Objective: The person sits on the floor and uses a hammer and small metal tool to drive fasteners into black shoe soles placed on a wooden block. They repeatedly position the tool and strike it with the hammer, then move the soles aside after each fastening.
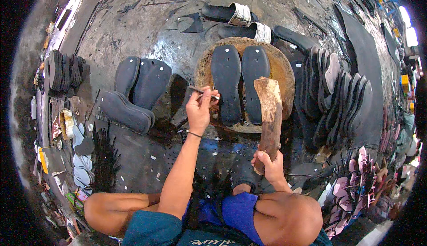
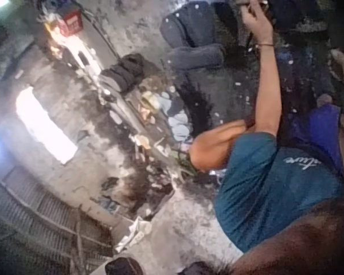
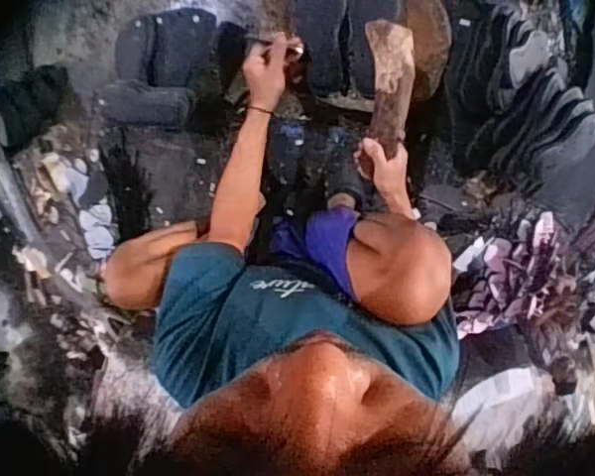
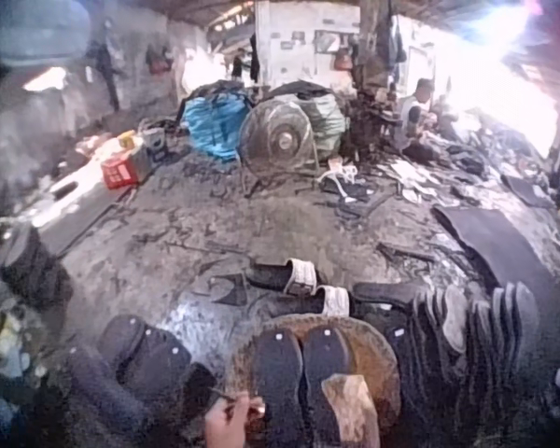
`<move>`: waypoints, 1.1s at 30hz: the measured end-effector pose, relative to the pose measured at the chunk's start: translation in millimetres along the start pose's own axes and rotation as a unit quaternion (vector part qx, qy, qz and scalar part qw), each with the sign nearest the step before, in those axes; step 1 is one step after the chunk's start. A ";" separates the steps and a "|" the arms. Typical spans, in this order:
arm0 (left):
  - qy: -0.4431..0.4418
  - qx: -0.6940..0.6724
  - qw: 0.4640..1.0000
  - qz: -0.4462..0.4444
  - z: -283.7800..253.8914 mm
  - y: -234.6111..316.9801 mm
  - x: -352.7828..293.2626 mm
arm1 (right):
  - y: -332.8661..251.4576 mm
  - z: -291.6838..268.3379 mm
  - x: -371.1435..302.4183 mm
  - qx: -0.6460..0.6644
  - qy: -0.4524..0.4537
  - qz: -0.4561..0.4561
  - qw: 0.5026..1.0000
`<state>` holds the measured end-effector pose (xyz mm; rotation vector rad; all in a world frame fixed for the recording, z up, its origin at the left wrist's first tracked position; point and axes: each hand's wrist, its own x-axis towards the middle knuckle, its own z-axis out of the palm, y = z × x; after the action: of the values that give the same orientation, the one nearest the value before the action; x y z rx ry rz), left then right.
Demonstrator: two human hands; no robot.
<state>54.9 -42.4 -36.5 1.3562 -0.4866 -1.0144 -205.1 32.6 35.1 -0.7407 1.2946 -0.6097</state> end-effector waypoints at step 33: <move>-0.054 0.141 0.988 -0.019 0.1 26.1 16.6 | 81.8 -79.9 -99.7 -0.333 0.254 -0.059 0.906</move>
<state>71.5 -58.6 -16.0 1.5713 -0.7085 -1.0842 -302.1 148.8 25.0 -1.2829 1.9976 -0.4636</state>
